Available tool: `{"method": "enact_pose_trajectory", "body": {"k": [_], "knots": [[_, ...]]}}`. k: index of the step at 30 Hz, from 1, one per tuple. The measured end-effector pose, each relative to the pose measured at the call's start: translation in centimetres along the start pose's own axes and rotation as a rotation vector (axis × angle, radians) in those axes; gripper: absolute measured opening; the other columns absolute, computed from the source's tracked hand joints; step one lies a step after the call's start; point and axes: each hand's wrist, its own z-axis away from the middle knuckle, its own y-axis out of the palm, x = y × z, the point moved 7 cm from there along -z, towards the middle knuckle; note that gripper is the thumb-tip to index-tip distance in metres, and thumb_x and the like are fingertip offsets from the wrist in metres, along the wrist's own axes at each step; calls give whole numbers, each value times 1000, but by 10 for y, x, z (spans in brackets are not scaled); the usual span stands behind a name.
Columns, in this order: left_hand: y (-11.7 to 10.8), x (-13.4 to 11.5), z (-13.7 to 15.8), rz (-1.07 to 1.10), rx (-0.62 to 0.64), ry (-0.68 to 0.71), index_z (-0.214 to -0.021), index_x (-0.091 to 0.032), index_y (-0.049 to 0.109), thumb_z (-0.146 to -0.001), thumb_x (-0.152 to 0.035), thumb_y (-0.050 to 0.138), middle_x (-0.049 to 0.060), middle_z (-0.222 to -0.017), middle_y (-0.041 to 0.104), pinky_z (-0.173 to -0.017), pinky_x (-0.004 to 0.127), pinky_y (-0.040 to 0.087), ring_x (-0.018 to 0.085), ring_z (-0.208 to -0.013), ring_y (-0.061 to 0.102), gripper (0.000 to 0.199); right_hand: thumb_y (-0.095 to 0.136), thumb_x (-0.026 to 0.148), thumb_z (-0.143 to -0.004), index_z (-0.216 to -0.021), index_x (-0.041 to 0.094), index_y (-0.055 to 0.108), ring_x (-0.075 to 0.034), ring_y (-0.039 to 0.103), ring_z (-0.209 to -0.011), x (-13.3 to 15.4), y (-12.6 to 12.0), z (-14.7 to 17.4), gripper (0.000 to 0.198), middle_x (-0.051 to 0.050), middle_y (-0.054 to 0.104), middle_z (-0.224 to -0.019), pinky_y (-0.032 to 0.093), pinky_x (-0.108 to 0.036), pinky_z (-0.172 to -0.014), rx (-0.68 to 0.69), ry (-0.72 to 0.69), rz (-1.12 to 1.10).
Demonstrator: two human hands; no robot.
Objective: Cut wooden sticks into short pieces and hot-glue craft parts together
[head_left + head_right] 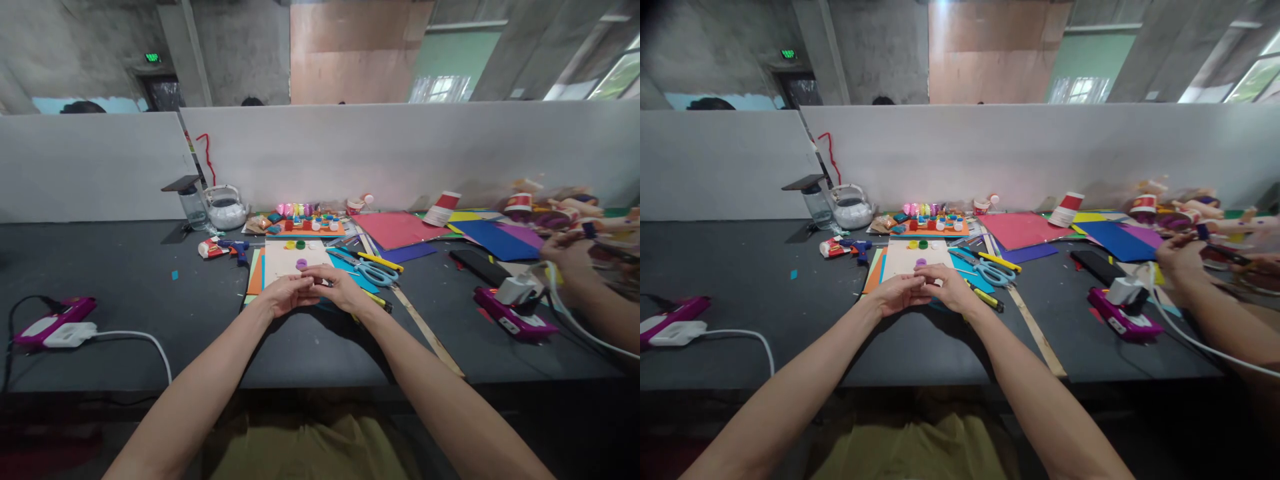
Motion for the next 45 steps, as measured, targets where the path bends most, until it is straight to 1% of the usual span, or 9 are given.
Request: {"method": "enact_pose_trajectory", "body": {"k": [6, 14, 18, 21, 24, 27, 32, 37, 45], "knots": [[1, -2, 2, -8, -25, 14, -80, -10, 69, -70, -25, 79, 8, -75, 73, -87, 35, 51, 16, -72, 68, 20, 60, 27, -87, -126, 25, 61, -21, 60, -106, -1, 2, 1, 39, -9, 62, -125, 50, -36, -87, -5, 13, 11], [-2, -1, 2, -55, -30, -19, -77, -9, 70, -68, -23, 79, 9, -75, 73, -85, 36, 52, 17, -73, 69, 19, 65, 30, -85, -117, 26, 67, -24, 55, -116, 5, 0, 0, 33, -8, 65, -121, 40, -43, -101, 64, -69, 96], [-2, 1, 3, -76, -15, -22, -78, -9, 70, -69, -23, 79, 9, -76, 73, -85, 36, 52, 17, -73, 69, 19, 66, 31, -84, -114, 26, 69, -24, 58, -111, 7, 0, 1, 30, -8, 68, -116, 43, -42, -97, 74, -92, 131], [2, -1, 5, -83, 16, -11, -81, -8, 70, -69, -29, 80, 11, -80, 72, -85, 36, 52, 18, -76, 69, 26, 64, 28, -85, -112, 26, 69, -23, 59, -107, 6, -2, 1, 28, -7, 68, -113, 45, -41, -95, 35, -93, 148], [4, -6, 6, -77, 32, 33, -79, -9, 69, -71, -35, 78, 8, -78, 71, -84, 36, 53, 16, -75, 67, 28, 63, 24, -84, -113, 26, 69, -22, 59, -108, 6, -5, 1, 29, -7, 68, -114, 46, -40, -94, -18, -91, 160], [3, -11, 6, -75, 13, 82, -73, -11, 67, -70, -35, 78, 3, -70, 67, -84, 34, 53, 12, -69, 65, 26, 63, 22, -83, -113, 26, 69, -22, 59, -109, 8, -7, 1, 31, -7, 67, -115, 45, -40, -95, -47, -88, 164], [-1, -10, 5, -114, -25, 100, -75, -10, 71, -62, -32, 83, 6, -74, 70, -78, 31, 54, 14, -69, 65, 28, 63, 22, -84, -117, 26, 68, -22, 58, -109, 6, -5, 2, 34, -7, 67, -117, 44, -39, -97, -41, -67, 171], [-3, -10, 4, -155, -50, 107, -75, -11, 72, -59, -35, 84, 5, -71, 70, -74, 30, 55, 13, -64, 64, 32, 67, 26, -82, -122, 26, 64, -22, 61, -100, 1, -3, 3, 40, -7, 67, -113, 49, -37, -88, -8, -40, 167], [-3, -9, 5, -184, -48, 75, -76, -10, 72, -60, -35, 84, 9, -76, 72, -75, 31, 55, 17, -72, 67, 32, 67, 27, -83, -111, 25, 70, -22, 60, -105, 5, -4, 2, 28, -7, 69, -111, 46, -38, -93, -34, -95, 191]]}}
